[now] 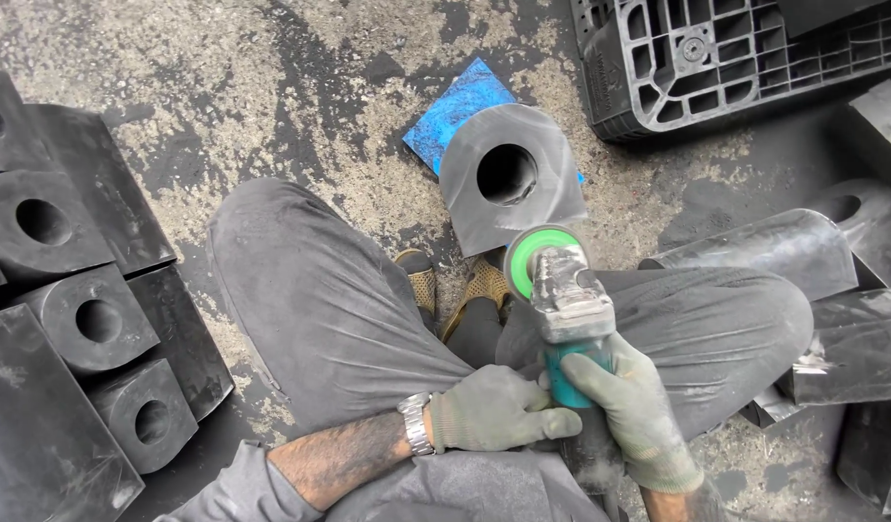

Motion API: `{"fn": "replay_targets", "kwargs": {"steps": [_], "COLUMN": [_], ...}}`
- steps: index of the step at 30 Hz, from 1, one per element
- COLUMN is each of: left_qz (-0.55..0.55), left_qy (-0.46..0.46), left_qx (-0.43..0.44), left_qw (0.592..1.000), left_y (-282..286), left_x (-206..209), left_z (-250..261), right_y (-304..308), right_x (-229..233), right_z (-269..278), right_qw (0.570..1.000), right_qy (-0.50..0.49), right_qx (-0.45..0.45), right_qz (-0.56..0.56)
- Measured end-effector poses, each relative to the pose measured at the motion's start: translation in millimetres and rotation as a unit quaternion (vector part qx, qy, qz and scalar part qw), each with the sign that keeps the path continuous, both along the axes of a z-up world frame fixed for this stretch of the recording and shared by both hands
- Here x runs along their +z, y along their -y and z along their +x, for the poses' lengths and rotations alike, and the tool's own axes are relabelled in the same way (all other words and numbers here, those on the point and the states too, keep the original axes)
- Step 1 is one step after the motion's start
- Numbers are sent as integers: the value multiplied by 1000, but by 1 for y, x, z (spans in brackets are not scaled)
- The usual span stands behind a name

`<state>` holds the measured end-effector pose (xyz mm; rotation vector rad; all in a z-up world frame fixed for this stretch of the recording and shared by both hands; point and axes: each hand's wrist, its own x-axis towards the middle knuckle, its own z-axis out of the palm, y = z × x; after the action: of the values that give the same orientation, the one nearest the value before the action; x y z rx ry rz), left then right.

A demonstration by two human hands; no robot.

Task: Grinding the edges of industrial plastic or rubber components using a handheld angle grinder.

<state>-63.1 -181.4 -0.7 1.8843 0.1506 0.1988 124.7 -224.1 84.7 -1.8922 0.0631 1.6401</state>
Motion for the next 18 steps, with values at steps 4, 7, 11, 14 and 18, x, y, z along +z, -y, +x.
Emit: {"fn": "replay_targets", "kwargs": {"steps": [4,7,11,14,18], "left_qz": [-20,8,-13,27,-19], "left_qy": [4,34,30,7,-13], "left_qx": [16,28,13,6,2], "left_qw": [1000,999,999,1000,1000], "left_y": [-5,-8,-8,-2,-1], "left_x": [2,4,5,3,4], "left_z": [9,14,8,-8,-5], "right_y": [-1,-3,-11,-11,-7], "right_x": [4,6,8,3,5], "right_z": [6,10,4,-6,-2], "right_qw": [999,995,997,999,999], "right_qy": [21,20,7,-28,-31], "right_qx": [-39,-82,-55,20,18], "right_qz": [23,57,48,42,35]}}
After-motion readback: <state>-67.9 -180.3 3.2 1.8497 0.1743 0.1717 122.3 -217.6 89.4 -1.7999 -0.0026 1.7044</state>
